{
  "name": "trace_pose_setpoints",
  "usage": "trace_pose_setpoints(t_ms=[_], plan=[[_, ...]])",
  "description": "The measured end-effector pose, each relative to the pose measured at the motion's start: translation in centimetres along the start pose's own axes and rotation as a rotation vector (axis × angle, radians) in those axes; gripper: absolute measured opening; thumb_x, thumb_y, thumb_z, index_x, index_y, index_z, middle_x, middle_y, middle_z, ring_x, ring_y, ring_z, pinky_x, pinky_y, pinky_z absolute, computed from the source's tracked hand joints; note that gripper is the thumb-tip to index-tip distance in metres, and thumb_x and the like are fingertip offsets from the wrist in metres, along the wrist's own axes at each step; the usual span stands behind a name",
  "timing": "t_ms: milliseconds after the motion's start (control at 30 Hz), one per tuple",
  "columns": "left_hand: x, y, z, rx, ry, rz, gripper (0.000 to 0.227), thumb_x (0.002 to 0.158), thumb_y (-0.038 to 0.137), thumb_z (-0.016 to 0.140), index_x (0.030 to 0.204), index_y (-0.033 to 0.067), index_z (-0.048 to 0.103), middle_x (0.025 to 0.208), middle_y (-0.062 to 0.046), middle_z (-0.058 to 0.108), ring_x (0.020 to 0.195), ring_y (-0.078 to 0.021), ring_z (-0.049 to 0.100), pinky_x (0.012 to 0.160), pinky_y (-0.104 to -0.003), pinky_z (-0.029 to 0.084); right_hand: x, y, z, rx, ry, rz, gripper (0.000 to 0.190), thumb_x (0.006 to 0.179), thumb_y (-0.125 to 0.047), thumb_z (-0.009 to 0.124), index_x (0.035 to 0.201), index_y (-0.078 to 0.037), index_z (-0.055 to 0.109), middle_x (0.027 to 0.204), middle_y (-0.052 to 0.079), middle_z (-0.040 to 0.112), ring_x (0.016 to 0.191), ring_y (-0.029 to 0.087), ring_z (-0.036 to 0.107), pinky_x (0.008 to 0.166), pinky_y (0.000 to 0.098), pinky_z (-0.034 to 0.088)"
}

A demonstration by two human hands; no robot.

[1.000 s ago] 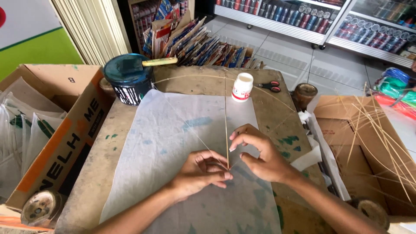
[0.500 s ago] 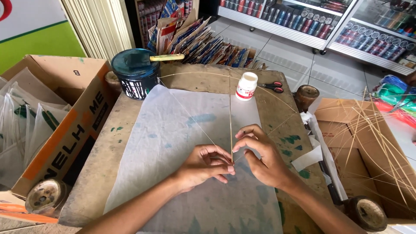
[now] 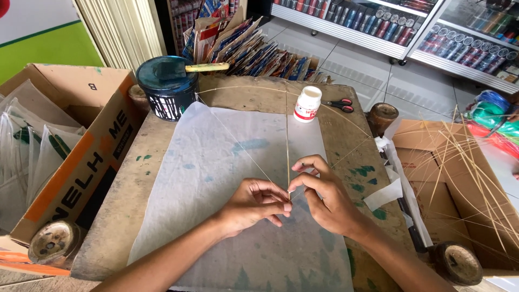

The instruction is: Applying glue to a bamboo kite frame and attaching it to paper to assemble a kite.

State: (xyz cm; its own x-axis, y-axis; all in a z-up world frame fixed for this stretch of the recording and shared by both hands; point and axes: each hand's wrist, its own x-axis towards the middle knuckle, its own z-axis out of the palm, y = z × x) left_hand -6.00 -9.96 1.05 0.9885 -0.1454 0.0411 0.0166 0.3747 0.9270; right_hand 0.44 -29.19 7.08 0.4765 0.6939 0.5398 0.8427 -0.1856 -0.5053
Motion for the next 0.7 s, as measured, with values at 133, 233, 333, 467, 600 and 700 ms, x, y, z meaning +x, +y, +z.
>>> trace_pose_setpoints(t_ms=[133,233,333,467,600,700], plan=[[0.07,-0.11,-0.18,-0.002,0.0,0.0,0.024,0.079,-0.006,0.083,0.1,-0.0122,0.073,0.087,-0.023,0.074,0.077,-0.0275,0.078,0.06,-0.037,0.068,0.15,-0.38,-0.02,-0.022,-0.001,-0.006,0.039,0.083,0.013,0.045,0.09,-0.014,0.073,0.114,0.01,0.058,0.107,0.034,0.067,0.086,0.0442,0.053],[-0.07,0.11,-0.06,-0.003,0.007,-0.007,0.024,0.078,-0.006,0.082,0.1,-0.0126,0.073,0.085,-0.023,0.074,0.076,-0.0275,0.078,0.059,-0.036,0.068,0.18,-0.3,0.02,-0.085,-0.011,0.007,0.041,0.082,0.011,0.043,0.09,-0.016,0.072,0.116,0.007,0.058,0.109,0.029,0.066,0.09,0.0417,0.049],[-0.09,0.38,0.01,-0.01,0.014,-0.01,0.024,0.078,-0.006,0.082,0.1,-0.0127,0.073,0.085,-0.024,0.074,0.076,-0.0281,0.078,0.059,-0.037,0.068,0.33,-0.11,0.04,-0.107,-0.005,0.006,0.041,0.082,0.011,0.043,0.092,-0.016,0.073,0.117,0.006,0.058,0.111,0.03,0.065,0.092,0.0422,0.049],[-0.13,0.43,0.04,-0.014,0.013,-0.008,0.024,0.078,-0.007,0.082,0.099,-0.0134,0.073,0.084,-0.024,0.074,0.075,-0.028,0.078,0.058,-0.036,0.067,0.41,0.21,-0.06,-0.122,-0.007,0.005,0.041,0.082,0.01,0.043,0.094,-0.015,0.072,0.118,0.008,0.057,0.112,0.032,0.065,0.092,0.0433,0.048],[-0.12,0.38,0.05,-0.015,0.015,-0.004,0.024,0.078,-0.007,0.082,0.099,-0.0137,0.073,0.084,-0.024,0.074,0.075,-0.0281,0.077,0.058,-0.036,0.067,0.59,0.22,-0.11,-0.164,0.003,0.0,0.044,0.081,0.011,0.042,0.096,-0.016,0.072,0.118,0.007,0.056,0.113,0.031,0.064,0.092,0.0423,0.047],[-0.13,0.45,0.12,-0.016,0.021,-0.002,0.023,0.078,-0.007,0.081,0.098,-0.0138,0.073,0.083,-0.024,0.074,0.075,-0.028,0.077,0.058,-0.036,0.067,0.71,0.38,0.0,-0.211,0.019,-0.019,0.043,0.081,0.01,0.044,0.097,-0.016,0.073,0.12,0.008,0.056,0.115,0.031,0.062,0.093,0.0423,0.046]])
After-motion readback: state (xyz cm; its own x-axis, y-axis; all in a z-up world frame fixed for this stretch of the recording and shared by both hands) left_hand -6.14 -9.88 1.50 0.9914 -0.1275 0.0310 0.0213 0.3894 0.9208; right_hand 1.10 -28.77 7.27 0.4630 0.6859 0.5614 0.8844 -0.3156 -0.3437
